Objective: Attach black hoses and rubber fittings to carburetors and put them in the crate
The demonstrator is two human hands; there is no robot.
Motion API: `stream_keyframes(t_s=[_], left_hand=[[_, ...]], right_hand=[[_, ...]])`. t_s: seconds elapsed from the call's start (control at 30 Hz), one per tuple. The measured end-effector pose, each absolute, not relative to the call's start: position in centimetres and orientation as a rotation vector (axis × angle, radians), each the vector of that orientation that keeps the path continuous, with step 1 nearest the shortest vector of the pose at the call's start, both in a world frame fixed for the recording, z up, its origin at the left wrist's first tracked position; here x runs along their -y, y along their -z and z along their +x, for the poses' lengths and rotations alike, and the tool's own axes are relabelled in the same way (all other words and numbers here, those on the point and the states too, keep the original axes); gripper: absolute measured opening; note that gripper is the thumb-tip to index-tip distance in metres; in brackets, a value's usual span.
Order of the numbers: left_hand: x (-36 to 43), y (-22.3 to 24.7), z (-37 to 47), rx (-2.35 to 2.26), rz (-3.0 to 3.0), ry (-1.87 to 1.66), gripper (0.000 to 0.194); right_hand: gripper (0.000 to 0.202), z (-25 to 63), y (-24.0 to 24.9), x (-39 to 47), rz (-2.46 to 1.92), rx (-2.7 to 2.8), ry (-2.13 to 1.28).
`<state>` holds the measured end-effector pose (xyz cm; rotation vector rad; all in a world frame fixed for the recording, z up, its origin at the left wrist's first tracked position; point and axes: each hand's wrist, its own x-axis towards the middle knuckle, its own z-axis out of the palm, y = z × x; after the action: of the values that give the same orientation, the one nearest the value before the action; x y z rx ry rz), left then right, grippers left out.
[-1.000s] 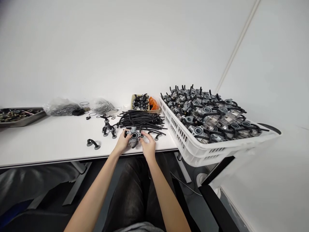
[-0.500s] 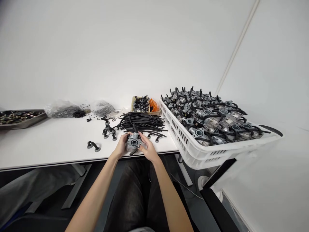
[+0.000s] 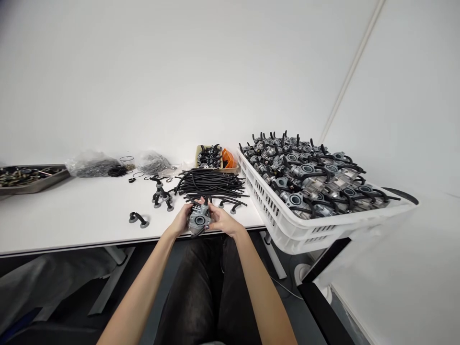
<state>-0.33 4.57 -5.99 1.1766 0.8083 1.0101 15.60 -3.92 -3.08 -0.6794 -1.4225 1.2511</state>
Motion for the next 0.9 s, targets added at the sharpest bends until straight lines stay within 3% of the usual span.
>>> stream_keyframes(t_s=[0.47, 0.63, 0.9], left_hand=[[-3.5, 4.8, -0.2, -0.682, 1.189, -0.999, 0.032], [-3.7, 5.3, -0.1, -0.626, 1.190, -0.988, 0.032], [-4.0, 5.1, -0.8, -0.581, 1.153, -0.957, 0.031]], right_hand=[[0.085, 16.0, 4.2, 2.9, -0.622, 1.398, -1.340], [0.096, 16.2, 4.5, 2.8, -0.615, 1.381, -1.366], [0.078, 16.3, 4.4, 3.2, -0.645, 1.284, -1.349]])
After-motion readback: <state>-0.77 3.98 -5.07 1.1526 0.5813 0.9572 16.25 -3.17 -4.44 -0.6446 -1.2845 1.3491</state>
